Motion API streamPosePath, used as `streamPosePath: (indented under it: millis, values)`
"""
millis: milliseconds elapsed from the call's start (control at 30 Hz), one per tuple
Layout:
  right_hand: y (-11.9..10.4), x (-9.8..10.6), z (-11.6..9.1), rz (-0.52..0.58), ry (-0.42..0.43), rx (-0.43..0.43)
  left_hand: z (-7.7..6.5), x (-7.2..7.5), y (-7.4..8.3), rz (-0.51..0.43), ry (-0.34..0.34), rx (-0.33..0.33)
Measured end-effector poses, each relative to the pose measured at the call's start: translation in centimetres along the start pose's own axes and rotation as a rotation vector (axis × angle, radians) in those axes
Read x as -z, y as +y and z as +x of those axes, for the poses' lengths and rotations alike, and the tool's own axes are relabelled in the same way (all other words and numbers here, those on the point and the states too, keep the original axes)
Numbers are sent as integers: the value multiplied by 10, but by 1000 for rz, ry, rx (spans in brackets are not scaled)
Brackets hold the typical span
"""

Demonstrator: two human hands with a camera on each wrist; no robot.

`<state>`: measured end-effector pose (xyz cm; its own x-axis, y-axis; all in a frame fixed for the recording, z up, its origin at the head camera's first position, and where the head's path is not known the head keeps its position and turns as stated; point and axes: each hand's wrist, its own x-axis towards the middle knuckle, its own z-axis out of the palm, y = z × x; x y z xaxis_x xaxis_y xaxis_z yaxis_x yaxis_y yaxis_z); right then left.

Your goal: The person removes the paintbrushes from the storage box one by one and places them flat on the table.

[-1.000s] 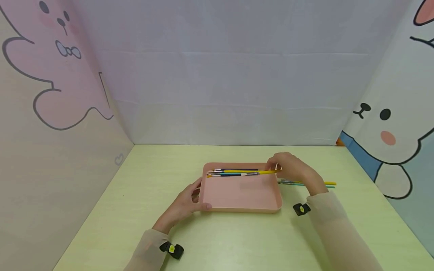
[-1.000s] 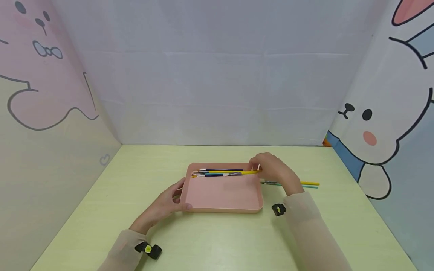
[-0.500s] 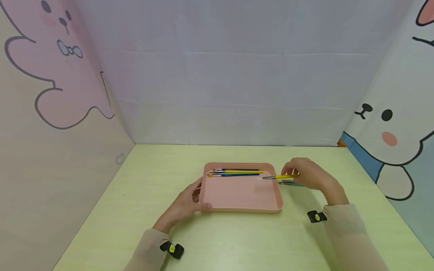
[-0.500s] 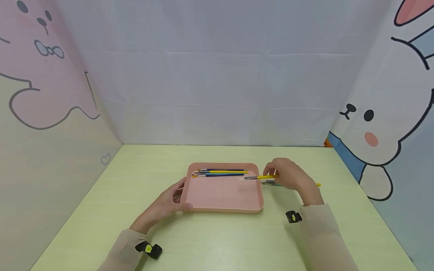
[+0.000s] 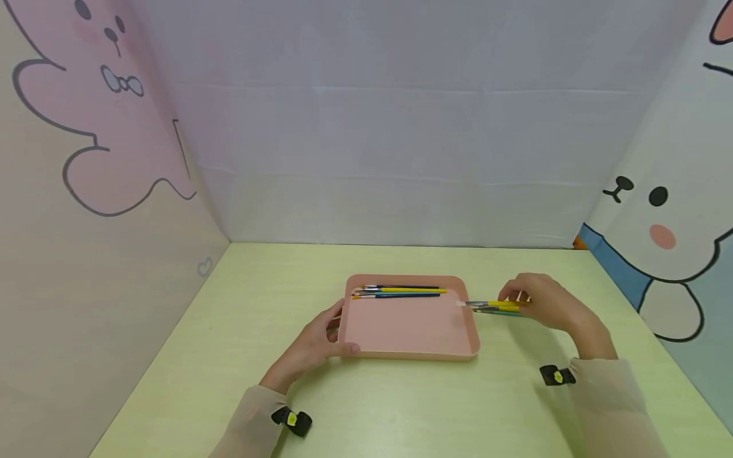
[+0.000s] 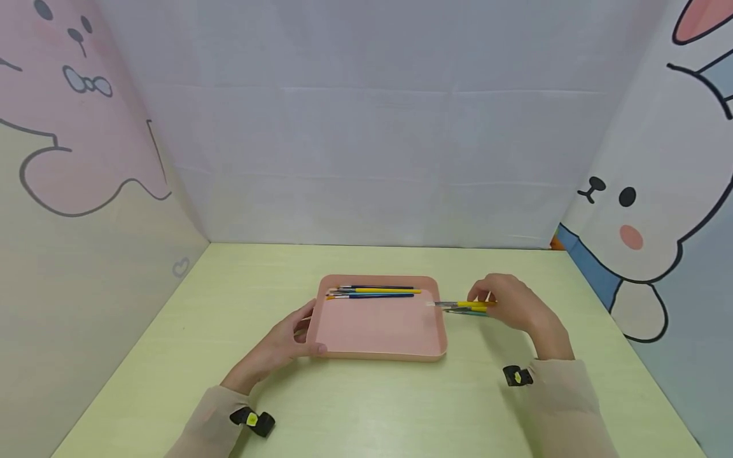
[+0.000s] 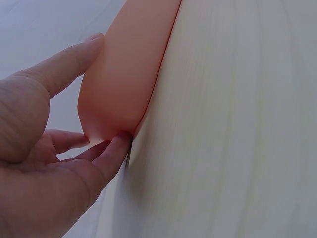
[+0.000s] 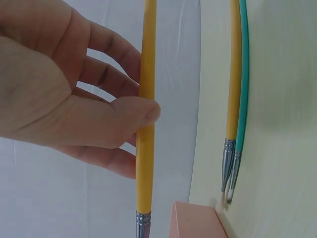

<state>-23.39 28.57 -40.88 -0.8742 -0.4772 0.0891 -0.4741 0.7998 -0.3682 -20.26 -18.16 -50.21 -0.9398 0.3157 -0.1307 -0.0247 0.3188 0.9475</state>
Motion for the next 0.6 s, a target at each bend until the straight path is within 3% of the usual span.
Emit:
streamPosePath:
  millis: [367,600]
  values:
    - [18,0,-19,1,-9,-63,0,1,0,-4,-3,6]
    - [26,2,-24,-1,6,-52,0,1,1,-11,-5,10]
